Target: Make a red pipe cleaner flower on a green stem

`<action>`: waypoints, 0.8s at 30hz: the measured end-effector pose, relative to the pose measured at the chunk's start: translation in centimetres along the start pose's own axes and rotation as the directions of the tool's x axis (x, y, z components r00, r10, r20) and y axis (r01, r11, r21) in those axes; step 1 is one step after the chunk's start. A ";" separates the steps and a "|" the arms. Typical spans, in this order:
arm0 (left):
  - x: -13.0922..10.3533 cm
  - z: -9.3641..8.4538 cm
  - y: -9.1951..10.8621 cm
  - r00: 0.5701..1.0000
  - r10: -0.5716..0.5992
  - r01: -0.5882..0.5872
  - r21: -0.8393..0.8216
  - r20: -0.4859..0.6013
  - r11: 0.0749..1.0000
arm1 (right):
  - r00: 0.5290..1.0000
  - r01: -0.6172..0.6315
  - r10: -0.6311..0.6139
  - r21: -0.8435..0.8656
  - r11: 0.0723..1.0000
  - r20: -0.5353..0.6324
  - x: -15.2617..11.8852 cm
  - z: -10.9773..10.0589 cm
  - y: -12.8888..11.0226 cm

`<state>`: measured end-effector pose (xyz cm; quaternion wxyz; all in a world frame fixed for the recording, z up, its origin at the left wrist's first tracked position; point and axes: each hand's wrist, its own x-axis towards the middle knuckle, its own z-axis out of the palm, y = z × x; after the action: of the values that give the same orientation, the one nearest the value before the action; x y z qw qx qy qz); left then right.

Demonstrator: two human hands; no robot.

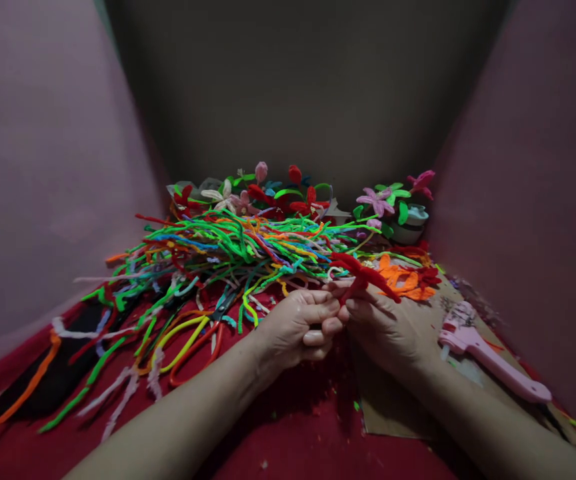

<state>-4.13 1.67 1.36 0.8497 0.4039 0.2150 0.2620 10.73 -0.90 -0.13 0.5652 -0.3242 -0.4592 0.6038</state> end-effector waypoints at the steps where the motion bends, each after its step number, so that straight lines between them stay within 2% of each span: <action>1: 0.0 0.1 0.1 1.000 0.012 -0.011 0.028 -0.015 1.000 | 1.000 0.013 -0.013 -0.005 1.000 -0.005 0.1 0.0 0.1; 4: 0.1 0.6 0.1 0.987 0.115 -0.087 0.230 -0.111 0.969 | 1.000 0.010 -0.010 -0.011 1.000 -0.022 0.3 -0.2 0.4; 6: 0.1 0.9 -0.1 0.948 0.266 -0.145 0.503 -0.177 0.852 | 0.999 0.013 -0.014 -0.037 0.999 -0.046 0.4 -0.4 0.5; 8: 0.1 0.9 -0.5 0.866 0.477 -0.188 0.788 -0.148 0.587 | 0.996 0.040 -0.047 -0.089 0.995 -0.077 0.4 -0.6 0.6; 10: 0.1 0.5 -1.0 0.767 0.641 -0.209 0.940 -0.014 0.271 | 0.991 0.077 -0.092 -0.144 0.987 -0.096 0.3 -0.6 0.7; 11: 0.1 0.3 -1.3 0.728 0.683 -0.216 0.966 0.062 0.143 | 0.989 0.095 -0.113 -0.167 0.981 -0.100 0.3 -0.6 0.7; 12: 0.2 0.1 -1.5 0.699 0.704 -0.224 0.973 0.124 0.052 | 0.986 0.105 -0.126 -0.185 0.977 -0.105 0.2 -0.6 0.7; 14: 0.2 -0.2 -1.9 0.676 0.713 -0.245 0.969 0.185 -0.019 | 0.985 0.105 -0.131 -0.209 0.972 -0.114 0.1 -0.5 0.7; 16: 0.3 -0.1 -2.0 0.672 0.722 -0.263 0.964 0.166 0.024 | 0.982 0.101 -0.131 -0.209 0.973 -0.135 -0.1 -0.3 0.7; 19: 0.2 0.6 -1.8 0.701 0.713 -0.273 0.931 0.019 0.243 | 0.983 0.089 -0.118 -0.196 0.977 -0.140 -0.4 0.2 0.5; 22: 0.1 1.5 -1.4 0.802 0.578 -0.258 0.785 -0.151 0.563 | 0.995 0.070 -0.083 -0.185 0.980 -0.059 -0.6 0.8 0.2; 24: 0.1 1.8 -1.3 0.857 0.471 -0.238 0.650 -0.210 0.722 | 0.998 0.067 -0.067 -0.168 0.983 0.006 -0.8 1.0 0.2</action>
<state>-2.65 0.04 1.36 0.5540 0.6313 0.3559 0.4098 9.91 -1.81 -0.03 0.5557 -0.3551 -0.5193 0.5436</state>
